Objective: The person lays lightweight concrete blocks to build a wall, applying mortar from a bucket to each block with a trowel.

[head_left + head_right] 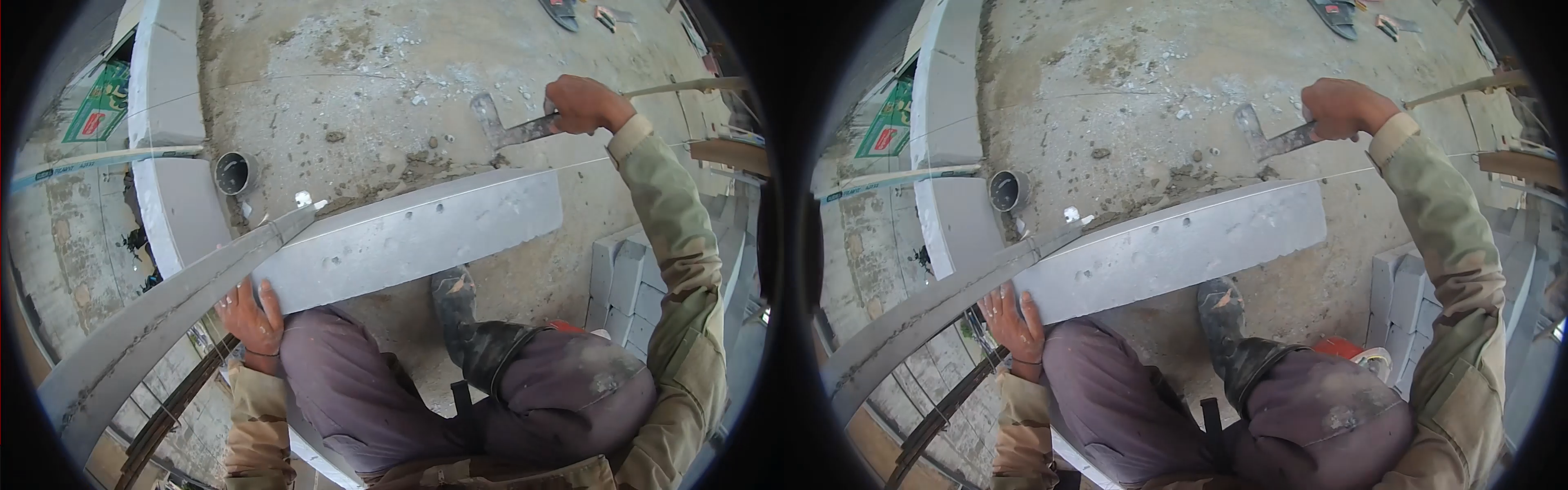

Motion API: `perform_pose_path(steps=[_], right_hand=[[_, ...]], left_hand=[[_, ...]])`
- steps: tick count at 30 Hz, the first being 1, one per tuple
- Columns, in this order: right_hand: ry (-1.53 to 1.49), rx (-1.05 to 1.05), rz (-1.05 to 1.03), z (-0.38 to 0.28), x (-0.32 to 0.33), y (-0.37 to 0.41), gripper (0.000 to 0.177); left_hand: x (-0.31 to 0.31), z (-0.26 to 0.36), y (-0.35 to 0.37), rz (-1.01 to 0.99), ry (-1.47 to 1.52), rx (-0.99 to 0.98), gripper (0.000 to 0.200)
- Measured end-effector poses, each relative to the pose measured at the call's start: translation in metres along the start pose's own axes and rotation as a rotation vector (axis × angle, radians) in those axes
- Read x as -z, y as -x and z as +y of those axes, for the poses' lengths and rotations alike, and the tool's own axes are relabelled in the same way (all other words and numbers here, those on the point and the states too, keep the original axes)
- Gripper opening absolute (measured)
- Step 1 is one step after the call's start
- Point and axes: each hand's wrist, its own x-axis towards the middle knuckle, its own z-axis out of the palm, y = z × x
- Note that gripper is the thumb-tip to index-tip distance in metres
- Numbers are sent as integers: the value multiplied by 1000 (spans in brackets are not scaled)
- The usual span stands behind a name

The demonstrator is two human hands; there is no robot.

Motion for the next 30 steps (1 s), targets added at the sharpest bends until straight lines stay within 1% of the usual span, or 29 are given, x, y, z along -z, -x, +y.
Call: perform_pose_path(steps=[2, 3, 4, 6, 8, 9, 11, 12, 14, 15, 19, 21, 22, 24, 25, 27, 28, 30], right_hand=[[-23, -111, -92, -16, 28, 12, 25], [20, -58, -18, 4, 14, 1, 24], [7, -76, -6, 6, 15, 4, 23], [2, -109, 3, 9, 11, 1, 22], [24, -13, 70, 15, 0, -4, 22], [32, -23, 69, 9, 4, -1, 22], [-47, -32, -182, -13, 9, 9, 23], [-44, -37, -183, -13, 8, 9, 23], [-29, 24, -247, -13, 0, 8, 24], [-41, 5, -257, -13, 1, 8, 25], [-52, 23, -230, -6, 3, 6, 24], [-83, 42, -59, 2, -2, 2, 24], [-84, 41, -62, 4, -3, 1, 24], [-92, 12, 15, 2, 1, 1, 23], [-92, 14, 14, -3, 6, 3, 23], [-110, 4, -192, -13, 15, 8, 24], [-109, 4, -192, -15, 14, 7, 24], [-53, 41, -281, -16, 12, 4, 23]], left_hand=[[-4, -5, 5, -9, -13, -4, 46], [-1, -4, 4, -47, -42, 5, 47], [-3, -5, 4, -14, -48, -21, 48], [-4, -6, 5, -10, -50, -20, 48], [-7, -10, 7, 2, -45, -37, 48], [-9, -12, 8, 10, -66, -46, 48], [-10, -14, 9, 7, -80, -43, 49], [-11, -15, 9, 3, -99, -39, 49], [-11, -18, 13, -19, -94, -31, 49], [-11, -19, 13, -22, -91, -25, 49], [-9, -13, 6, 15, -81, -47, 48], [-10, -13, 7, 18, -68, -39, 47], [-10, -13, 8, 22, -55, -32, 47], [-11, -14, 8, 25, -49, -33, 46], [-11, -14, 8, 31, -44, -34, 46], [-10, -11, 5, 33, -57, -37, 46], [-9, -11, 5, 37, -70, -41, 46], [-8, -11, 3, 21, -64, -31, 46]])
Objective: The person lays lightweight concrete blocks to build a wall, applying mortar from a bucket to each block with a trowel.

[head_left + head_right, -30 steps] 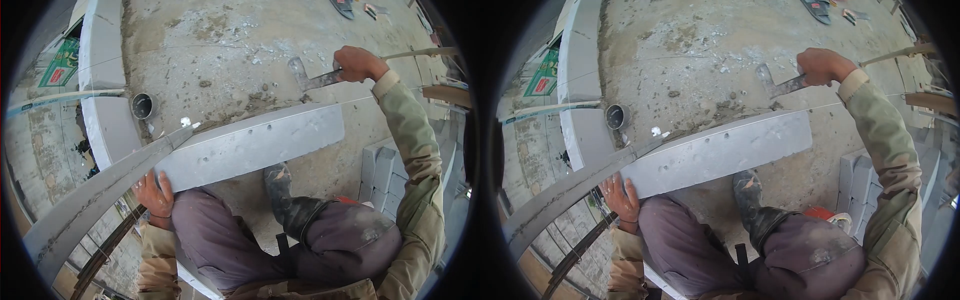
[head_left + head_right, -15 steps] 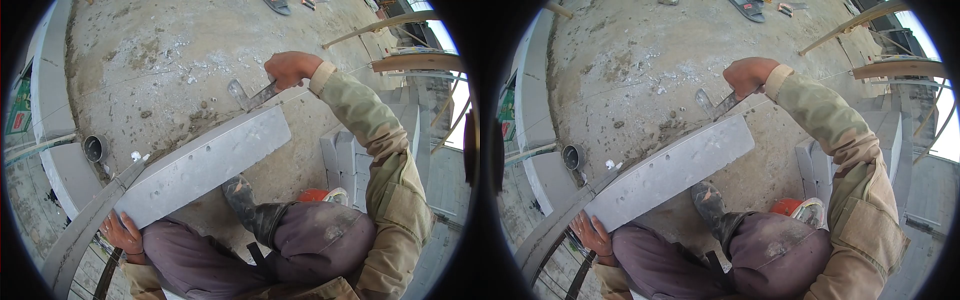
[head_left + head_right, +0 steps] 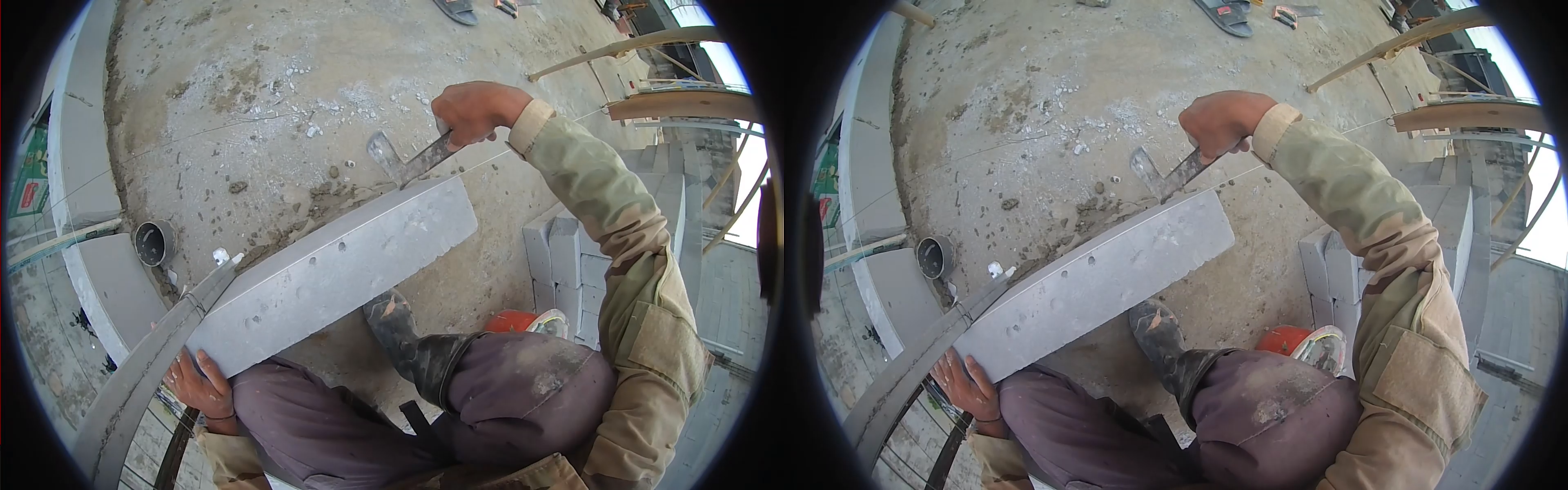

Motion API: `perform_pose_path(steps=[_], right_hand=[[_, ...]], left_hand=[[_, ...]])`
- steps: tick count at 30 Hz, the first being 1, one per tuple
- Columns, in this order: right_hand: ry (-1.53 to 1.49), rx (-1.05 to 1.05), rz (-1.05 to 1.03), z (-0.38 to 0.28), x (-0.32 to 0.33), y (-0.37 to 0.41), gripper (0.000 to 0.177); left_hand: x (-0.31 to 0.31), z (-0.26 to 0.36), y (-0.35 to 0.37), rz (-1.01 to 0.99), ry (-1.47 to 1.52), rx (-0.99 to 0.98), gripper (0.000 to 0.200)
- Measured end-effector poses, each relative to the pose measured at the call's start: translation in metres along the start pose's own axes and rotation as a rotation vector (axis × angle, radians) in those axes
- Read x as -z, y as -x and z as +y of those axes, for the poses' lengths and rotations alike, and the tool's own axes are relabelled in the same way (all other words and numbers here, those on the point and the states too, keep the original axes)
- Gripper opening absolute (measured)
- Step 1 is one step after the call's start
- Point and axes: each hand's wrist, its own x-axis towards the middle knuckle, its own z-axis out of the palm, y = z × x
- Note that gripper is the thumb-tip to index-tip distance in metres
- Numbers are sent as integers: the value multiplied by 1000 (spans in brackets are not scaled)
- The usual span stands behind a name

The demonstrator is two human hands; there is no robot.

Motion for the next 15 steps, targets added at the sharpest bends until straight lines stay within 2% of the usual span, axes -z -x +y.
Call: perform_pose_path(steps=[4, 6, 10, 12, 15], right_hand=[[-17, -1, 49, 6, 0, -3, 23], [0, 44, 206, 10, -4, -7, 24], [-91, 20, 202, 0, 0, -3, 25], [-52, 35, 0, -9, 3, 0, 24], [-18, 32, -9, -10, 5, -1, 25]], left_hand=[[1, 2, 0, 7, 23, 8, 46], [-1, 1, 1, 3, 20, 12, 46], [-1, -2, 1, -7, -6, -4, 46], [-2, -2, 1, -4, -3, -4, 46], [-2, -2, 1, 0, 4, -2, 46]])
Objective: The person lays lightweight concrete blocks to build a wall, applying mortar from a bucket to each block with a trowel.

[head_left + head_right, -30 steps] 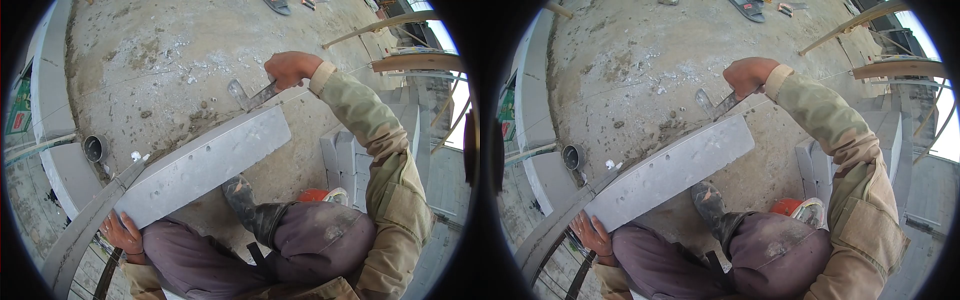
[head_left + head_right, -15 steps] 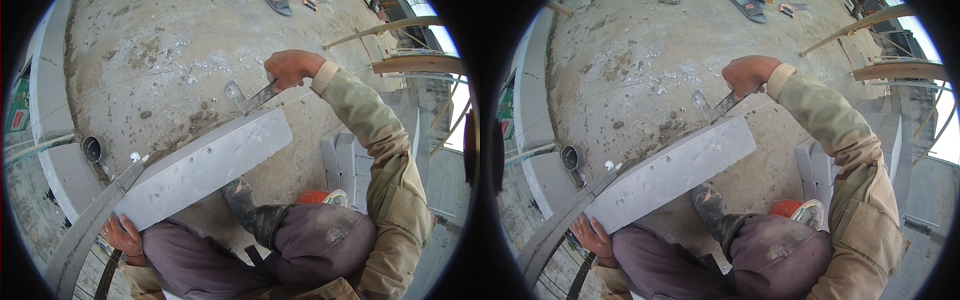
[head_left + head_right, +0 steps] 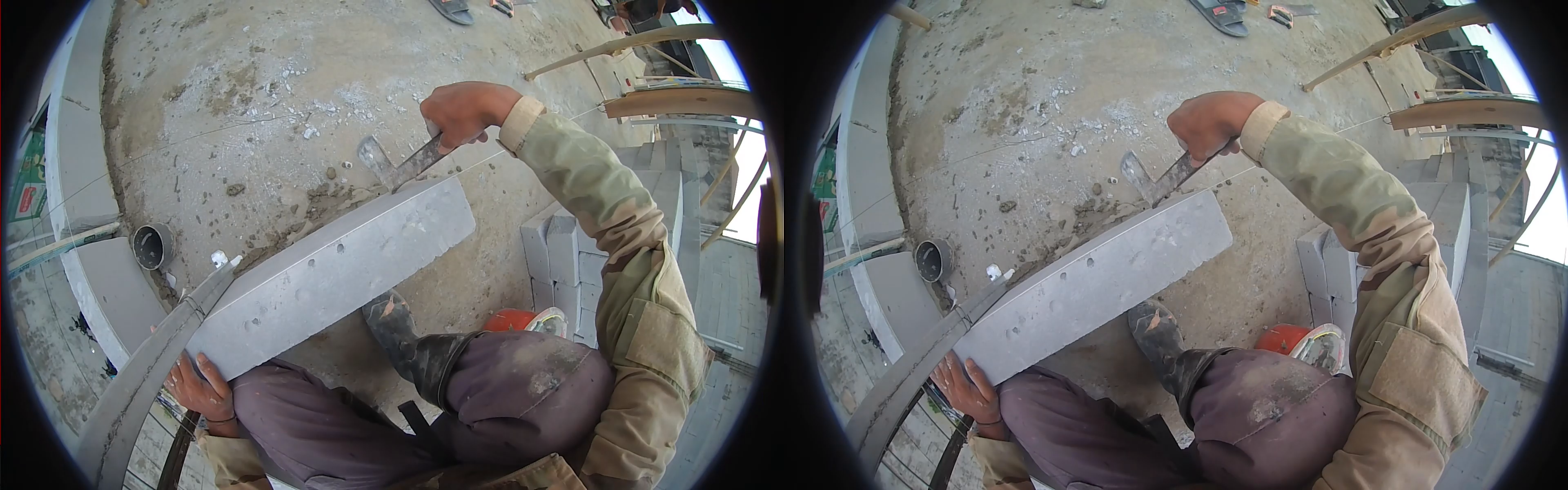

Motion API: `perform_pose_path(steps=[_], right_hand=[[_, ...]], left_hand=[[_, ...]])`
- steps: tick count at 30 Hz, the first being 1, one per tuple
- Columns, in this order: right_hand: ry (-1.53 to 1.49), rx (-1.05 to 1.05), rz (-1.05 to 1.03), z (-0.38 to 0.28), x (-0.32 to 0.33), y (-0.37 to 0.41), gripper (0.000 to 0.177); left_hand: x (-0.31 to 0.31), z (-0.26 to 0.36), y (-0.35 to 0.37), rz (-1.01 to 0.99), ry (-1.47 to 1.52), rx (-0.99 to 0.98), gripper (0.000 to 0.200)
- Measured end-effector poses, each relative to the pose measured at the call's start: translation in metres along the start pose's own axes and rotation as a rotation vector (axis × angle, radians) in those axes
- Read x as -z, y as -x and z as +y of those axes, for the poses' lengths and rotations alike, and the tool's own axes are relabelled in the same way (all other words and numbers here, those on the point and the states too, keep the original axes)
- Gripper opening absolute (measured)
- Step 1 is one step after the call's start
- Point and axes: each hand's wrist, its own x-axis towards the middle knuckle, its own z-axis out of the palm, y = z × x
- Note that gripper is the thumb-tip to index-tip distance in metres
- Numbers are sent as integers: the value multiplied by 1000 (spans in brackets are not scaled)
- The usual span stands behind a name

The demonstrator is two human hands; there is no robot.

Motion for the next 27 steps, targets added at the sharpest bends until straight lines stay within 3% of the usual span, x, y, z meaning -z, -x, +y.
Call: perform_pose_path(steps=[10, 15, 22, 27], right_hand=[[-65, -9, 149, 6, 3, -2, 24], [-19, -9, 1, -5, -1, -2, 26], [17, 26, 25, -4, 2, -4, 26], [-58, -10, 155, -6, 8, 0, 25]], left_hand=[[0, -1, 0, -21, -30, -1, 48], [0, -2, 1, -35, -20, 6, 49], [0, -2, 0, -27, -24, -8, 49], [-2, 0, 0, -19, -7, 3, 48]])
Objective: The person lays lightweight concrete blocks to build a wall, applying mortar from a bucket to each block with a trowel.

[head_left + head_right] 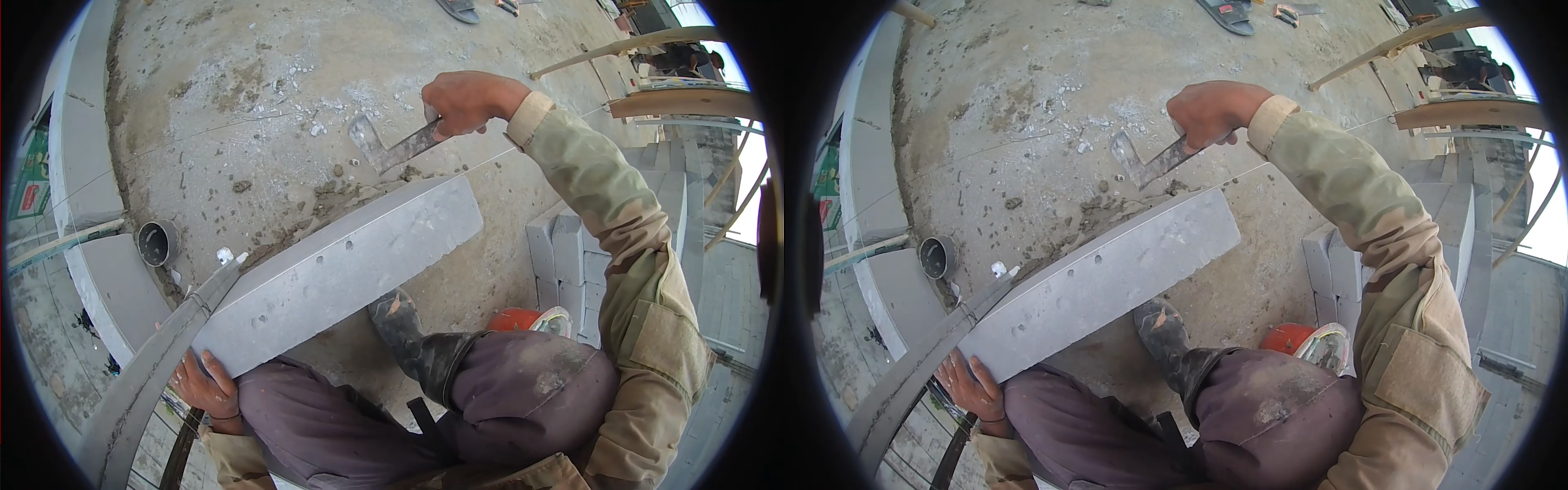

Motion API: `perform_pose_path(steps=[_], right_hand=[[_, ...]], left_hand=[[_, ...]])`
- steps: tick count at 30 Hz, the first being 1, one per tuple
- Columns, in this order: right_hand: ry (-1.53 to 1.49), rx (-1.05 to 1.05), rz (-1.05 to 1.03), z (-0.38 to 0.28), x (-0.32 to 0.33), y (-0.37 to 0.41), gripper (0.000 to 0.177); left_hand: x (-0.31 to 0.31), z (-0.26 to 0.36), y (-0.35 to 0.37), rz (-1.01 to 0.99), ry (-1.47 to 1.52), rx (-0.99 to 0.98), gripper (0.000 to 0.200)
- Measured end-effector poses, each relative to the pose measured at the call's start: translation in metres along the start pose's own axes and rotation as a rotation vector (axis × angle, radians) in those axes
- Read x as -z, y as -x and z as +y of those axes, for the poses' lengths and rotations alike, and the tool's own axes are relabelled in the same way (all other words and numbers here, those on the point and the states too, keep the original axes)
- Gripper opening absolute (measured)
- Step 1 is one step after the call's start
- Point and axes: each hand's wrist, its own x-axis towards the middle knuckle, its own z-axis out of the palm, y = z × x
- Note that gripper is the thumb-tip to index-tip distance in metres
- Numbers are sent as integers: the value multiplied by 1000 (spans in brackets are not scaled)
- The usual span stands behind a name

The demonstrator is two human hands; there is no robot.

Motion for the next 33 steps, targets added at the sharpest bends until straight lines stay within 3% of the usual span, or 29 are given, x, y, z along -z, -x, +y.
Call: perform_pose_path(steps=[4, 6, 10, 13, 17, 21, 23, 27, 29, 30, 32, 33], right_hand=[[-32, 16, 2, 2, 1, -2, 26], [-94, 38, 120, 1, -5, -3, 31], [-341, -8, 82, -31, 1, 3, 36], [-426, 126, 52, -42, -8, -4, 34], [-331, 172, -168, -55, -3, -9, 37], [-275, 175, -145, -61, 5, -9, 35], [-211, 319, 11, -50, -6, -24, 40], [-198, 318, 98, -71, 2, -23, 40], [-440, 120, -26, -85, 2, -21, 46], [-441, 128, -25, -84, -2, -25, 46], [-129, 294, -92, -79, -14, -34, 50], [-171, 282, -100, -79, -14, -30, 51]], left_hand=[[10, 9, -8, 19, 15, -12, 46], [14, 13, -12, 11, 21, -3, 46], [18, 14, -16, 29, 79, -6, 45], [10, 5, -6, -74, 47, 39, 56], [13, 6, -8, -68, 85, 37, 56], [15, 9, -10, -83, 104, 71, 54], [13, 6, -7, -79, 119, 64, 53], [15, 7, -11, -45, 127, 31, 53], [16, 8, -12, -49, 123, 40, 53], [17, 8, -12, -55, 130, 46, 53], [18, 8, -12, -69, 125, 47, 53], [18, 8, -13, -82, 128, 45, 54]])
